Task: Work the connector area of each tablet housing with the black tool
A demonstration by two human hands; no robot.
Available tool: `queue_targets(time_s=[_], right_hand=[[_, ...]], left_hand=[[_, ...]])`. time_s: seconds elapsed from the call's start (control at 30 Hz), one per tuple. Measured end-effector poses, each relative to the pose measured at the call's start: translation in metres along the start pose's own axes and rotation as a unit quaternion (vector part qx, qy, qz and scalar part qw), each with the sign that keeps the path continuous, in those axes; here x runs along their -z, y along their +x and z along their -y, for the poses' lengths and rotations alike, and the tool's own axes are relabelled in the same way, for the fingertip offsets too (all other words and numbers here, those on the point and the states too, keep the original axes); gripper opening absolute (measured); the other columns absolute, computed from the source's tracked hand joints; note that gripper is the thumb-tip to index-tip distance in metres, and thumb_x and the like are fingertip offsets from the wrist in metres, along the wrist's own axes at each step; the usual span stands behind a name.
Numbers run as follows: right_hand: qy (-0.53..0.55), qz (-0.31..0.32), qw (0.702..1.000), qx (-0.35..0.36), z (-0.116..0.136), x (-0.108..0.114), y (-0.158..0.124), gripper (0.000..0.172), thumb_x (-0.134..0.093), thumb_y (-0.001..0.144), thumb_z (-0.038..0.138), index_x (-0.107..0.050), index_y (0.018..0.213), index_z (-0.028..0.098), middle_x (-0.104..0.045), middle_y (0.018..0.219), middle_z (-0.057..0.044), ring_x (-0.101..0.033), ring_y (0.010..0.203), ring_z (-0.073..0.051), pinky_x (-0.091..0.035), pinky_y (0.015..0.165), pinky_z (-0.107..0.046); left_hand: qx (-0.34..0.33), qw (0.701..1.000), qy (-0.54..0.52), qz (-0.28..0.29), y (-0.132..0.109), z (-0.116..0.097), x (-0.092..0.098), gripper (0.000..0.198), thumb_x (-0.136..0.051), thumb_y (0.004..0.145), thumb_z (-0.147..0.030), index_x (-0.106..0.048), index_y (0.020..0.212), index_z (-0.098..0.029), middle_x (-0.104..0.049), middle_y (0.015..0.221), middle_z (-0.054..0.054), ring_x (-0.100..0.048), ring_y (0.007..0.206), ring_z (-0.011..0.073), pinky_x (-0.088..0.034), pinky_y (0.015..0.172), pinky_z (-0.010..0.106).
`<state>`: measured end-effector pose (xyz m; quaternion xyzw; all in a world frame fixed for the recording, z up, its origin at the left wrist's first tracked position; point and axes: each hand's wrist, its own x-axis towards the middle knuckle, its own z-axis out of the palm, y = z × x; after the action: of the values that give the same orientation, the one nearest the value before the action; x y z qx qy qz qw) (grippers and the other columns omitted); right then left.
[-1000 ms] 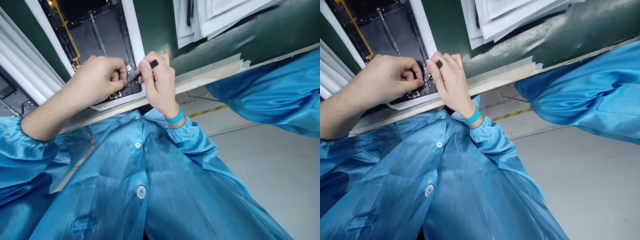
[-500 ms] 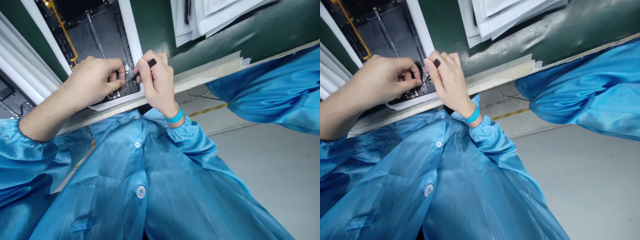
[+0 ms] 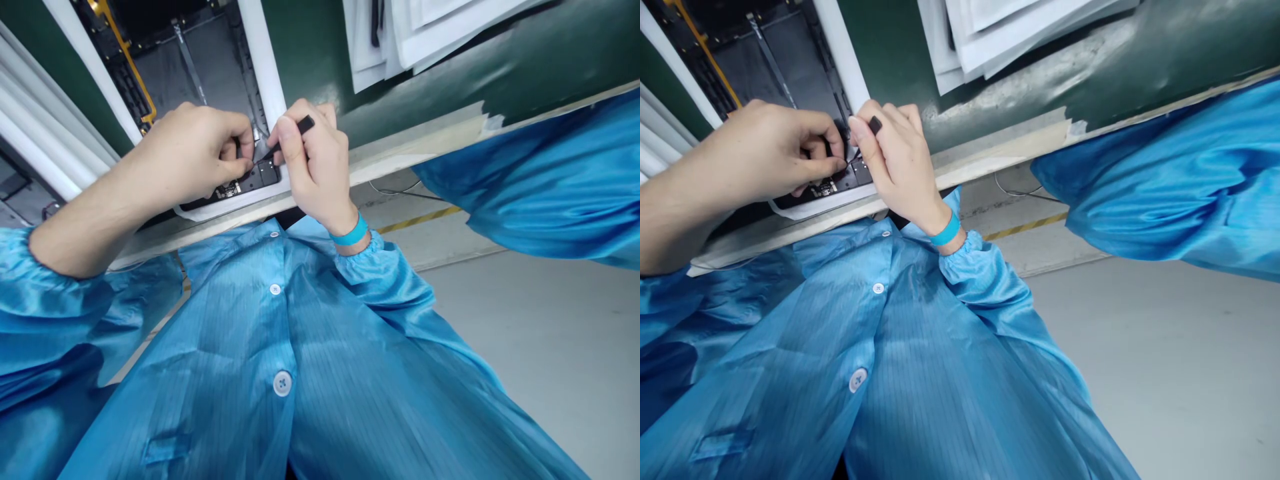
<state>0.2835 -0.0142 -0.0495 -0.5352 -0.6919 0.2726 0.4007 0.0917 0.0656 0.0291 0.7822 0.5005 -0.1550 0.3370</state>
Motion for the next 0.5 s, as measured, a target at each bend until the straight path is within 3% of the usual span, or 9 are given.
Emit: queue_targets(time_s=[0.13,0.37,0.5], right_hand=[[0.004,-0.01,1.0,0.015,-0.0017,-0.0005,0.0002,0.051,-0.024,0.127,0.052,-0.06,0.099,0.029,-0.075,0.096,-0.003,-0.07,0.098,-0.024,-0.055,0.106,-0.046],[0.004,0.018,0.999,-0.051,0.0002,-0.0008,-0.0009,0.059,-0.02,0.122,0.065,-0.063,0.1,0.032,-0.076,0.099,-0.007,-0.07,0.107,-0.029,-0.054,0.112,-0.05],[-0.02,0.023,0.999,-0.038,0.0009,0.0004,0.0,0.062,-0.014,0.122,0.065,-0.063,0.101,0.031,-0.073,0.095,-0.006,-0.07,0.105,-0.028,-0.054,0.111,-0.049]], left_hand=[[0.0,1.0,-0.026,0.001,-0.0007,0.0009,-0.0021,0.006,-0.072,0.099,-0.019,-0.073,0.094,-0.022,-0.061,0.056,-0.013,-0.06,0.056,0.0104,-0.038,0.072,0.024],[0.012,0.999,-0.038,-0.007,-0.0031,0.0039,-0.0071,0.003,-0.07,0.098,-0.027,-0.072,0.098,-0.024,-0.071,0.073,-0.007,-0.061,0.066,0.0143,-0.036,0.071,0.027],[0.006,0.998,-0.051,-0.022,-0.007,0.0057,-0.0088,0.013,-0.067,0.098,-0.038,-0.071,0.1,-0.026,-0.073,0.078,-0.004,-0.064,0.069,0.0182,-0.044,0.076,0.03]])
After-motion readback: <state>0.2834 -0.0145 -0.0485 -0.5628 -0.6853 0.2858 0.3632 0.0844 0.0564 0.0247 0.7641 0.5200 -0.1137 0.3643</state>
